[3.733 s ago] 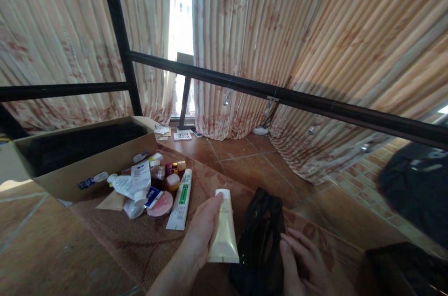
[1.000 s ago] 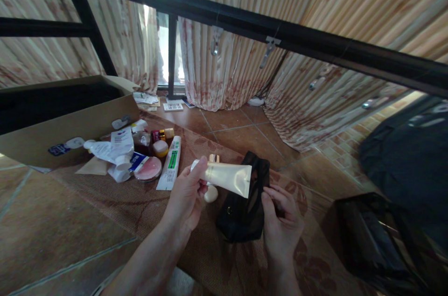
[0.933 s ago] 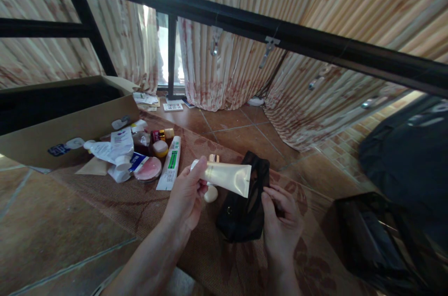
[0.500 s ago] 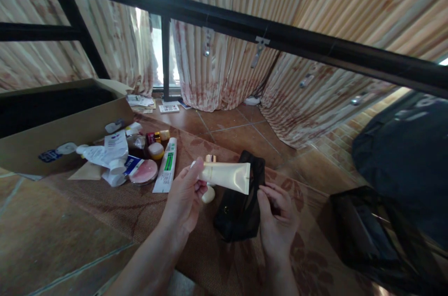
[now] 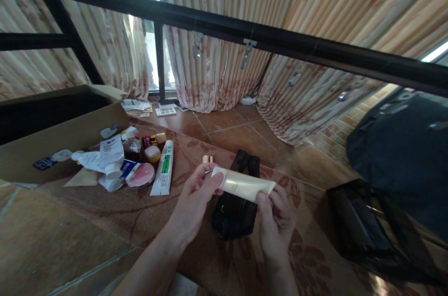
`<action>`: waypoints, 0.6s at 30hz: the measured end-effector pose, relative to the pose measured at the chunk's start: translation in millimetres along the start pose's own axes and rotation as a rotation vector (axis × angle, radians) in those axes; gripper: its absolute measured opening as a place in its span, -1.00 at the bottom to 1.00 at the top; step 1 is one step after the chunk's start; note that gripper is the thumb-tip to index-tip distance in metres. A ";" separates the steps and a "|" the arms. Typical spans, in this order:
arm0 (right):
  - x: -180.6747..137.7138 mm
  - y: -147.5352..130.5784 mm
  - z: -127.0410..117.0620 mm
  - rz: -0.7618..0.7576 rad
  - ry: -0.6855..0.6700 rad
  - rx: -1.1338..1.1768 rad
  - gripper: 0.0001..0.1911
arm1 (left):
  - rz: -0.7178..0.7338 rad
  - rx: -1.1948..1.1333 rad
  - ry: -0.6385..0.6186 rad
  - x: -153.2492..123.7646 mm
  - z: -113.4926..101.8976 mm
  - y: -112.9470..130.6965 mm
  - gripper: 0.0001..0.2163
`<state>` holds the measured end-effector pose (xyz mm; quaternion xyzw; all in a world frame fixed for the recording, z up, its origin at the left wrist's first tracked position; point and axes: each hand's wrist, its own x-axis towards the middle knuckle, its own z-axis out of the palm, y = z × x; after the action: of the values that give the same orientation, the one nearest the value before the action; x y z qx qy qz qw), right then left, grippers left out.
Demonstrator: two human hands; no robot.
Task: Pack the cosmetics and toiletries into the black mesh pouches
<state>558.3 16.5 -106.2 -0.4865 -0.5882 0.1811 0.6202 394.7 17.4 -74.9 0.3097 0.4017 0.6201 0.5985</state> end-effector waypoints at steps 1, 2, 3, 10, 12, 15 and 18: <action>-0.3 0.8 -0.5 0.033 0.015 0.039 -0.82 | 0.003 0.009 -0.052 -0.7 0.6 -0.5 -0.77; -0.8 2.0 -1.3 0.069 0.038 0.083 -0.81 | 0.008 0.013 -0.092 -1.3 1.1 -0.9 -0.76; -1.3 3.6 -2.2 0.106 0.070 0.132 -0.81 | 0.012 0.018 -0.125 -1.9 1.5 -1.2 -0.75; -3.8 5.7 -9.0 0.322 0.195 0.455 -0.67 | 0.067 0.183 -0.229 -9.3 5.4 -1.1 -0.68; -2.4 2.6 -8.9 0.342 0.238 0.470 -0.63 | 0.088 0.215 -0.217 -10.7 8.1 -0.4 -0.68; 1.3 -2.1 -10.1 0.389 0.363 0.462 -0.67 | 0.138 0.247 -0.113 -7.3 11.7 1.7 -0.67; 2.9 -5.3 -18.9 0.436 0.526 0.411 -0.69 | 0.223 0.295 0.059 2.4 8.3 2.4 -0.67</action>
<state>574.2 9.1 -97.2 -0.4955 -0.2439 0.2915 0.7810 400.5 21.0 -69.0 0.4185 0.4687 0.6259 0.4620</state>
